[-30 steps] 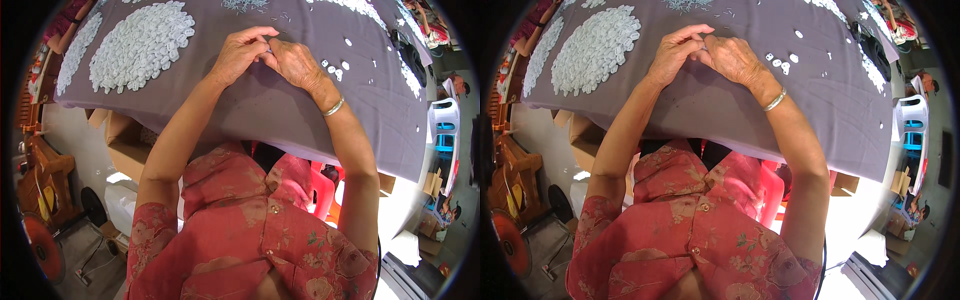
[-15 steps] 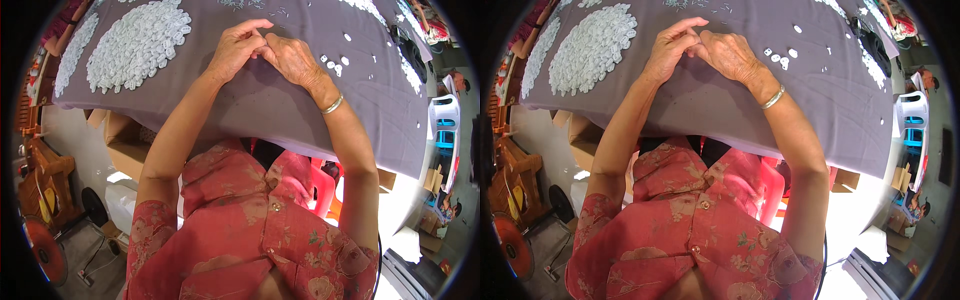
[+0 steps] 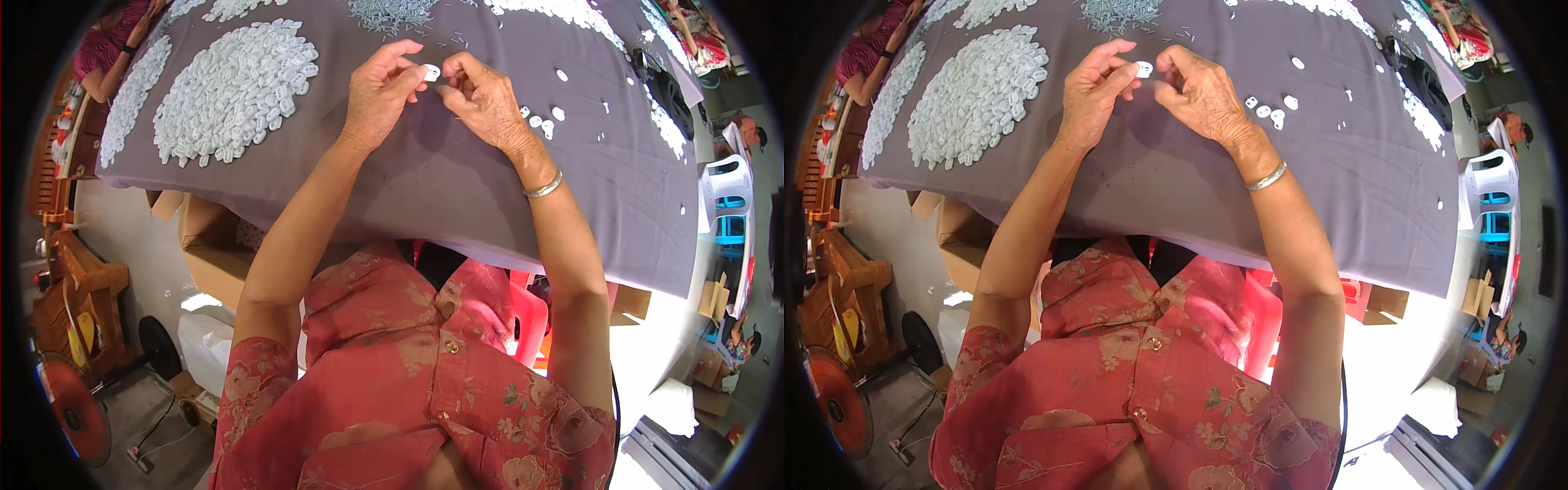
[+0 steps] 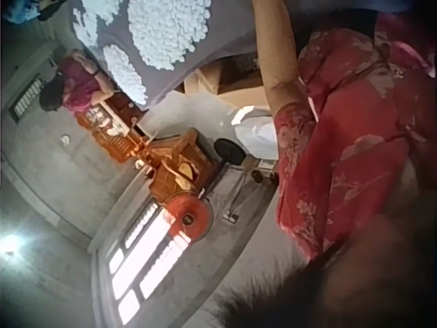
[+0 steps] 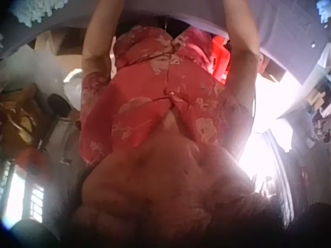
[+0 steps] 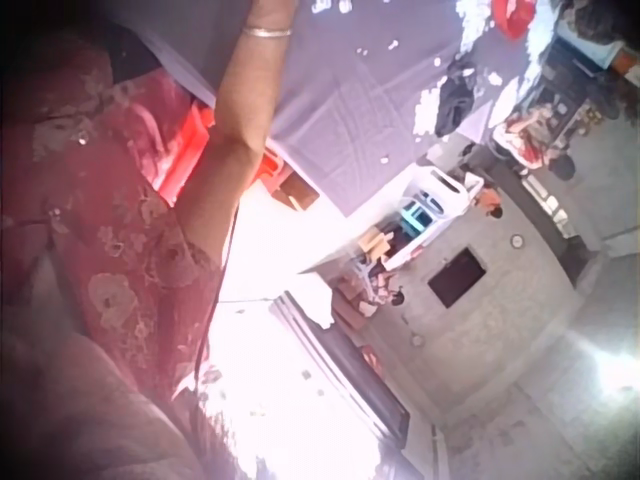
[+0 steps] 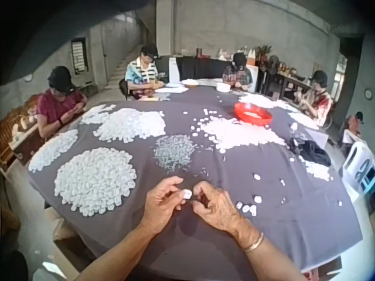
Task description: The person assembles plastic pieces by inserting pins into plastic components by hand and pushing them into place with a toothpick.
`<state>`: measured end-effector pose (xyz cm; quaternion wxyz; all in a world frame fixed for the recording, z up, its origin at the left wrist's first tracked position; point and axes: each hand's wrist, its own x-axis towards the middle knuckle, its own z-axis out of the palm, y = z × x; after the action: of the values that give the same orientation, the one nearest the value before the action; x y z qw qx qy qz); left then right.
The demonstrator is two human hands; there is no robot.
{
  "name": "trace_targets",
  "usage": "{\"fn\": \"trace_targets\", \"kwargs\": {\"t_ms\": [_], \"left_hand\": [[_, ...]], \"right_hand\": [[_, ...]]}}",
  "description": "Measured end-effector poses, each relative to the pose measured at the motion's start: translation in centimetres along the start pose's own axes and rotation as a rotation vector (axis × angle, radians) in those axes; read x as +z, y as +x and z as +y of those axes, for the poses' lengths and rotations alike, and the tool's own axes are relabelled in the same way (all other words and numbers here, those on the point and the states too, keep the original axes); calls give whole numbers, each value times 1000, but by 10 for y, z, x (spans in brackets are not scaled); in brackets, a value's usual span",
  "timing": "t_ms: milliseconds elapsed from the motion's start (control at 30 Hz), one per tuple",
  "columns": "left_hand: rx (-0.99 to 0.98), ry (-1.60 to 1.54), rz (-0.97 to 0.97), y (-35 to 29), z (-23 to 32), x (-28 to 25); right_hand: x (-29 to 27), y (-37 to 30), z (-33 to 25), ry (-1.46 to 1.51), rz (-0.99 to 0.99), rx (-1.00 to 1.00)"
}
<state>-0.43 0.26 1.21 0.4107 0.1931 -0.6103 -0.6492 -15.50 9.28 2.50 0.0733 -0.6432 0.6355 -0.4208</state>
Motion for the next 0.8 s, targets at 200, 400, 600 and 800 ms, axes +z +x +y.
{"fn": "trace_targets", "kwargs": {"t_ms": [200,400,600,800], "left_hand": [[13,40,-4,-2,2,0],[3,49,-24,-1,3,2],[12,46,-28,-2,2,0],[12,14,-20,-2,4,1]], "right_hand": [[-1,4,-6,447,-69,305],[-3,4,-4,441,-96,313],[-4,5,-11,487,-117,394],[-5,4,-13,526,-119,413]]}}
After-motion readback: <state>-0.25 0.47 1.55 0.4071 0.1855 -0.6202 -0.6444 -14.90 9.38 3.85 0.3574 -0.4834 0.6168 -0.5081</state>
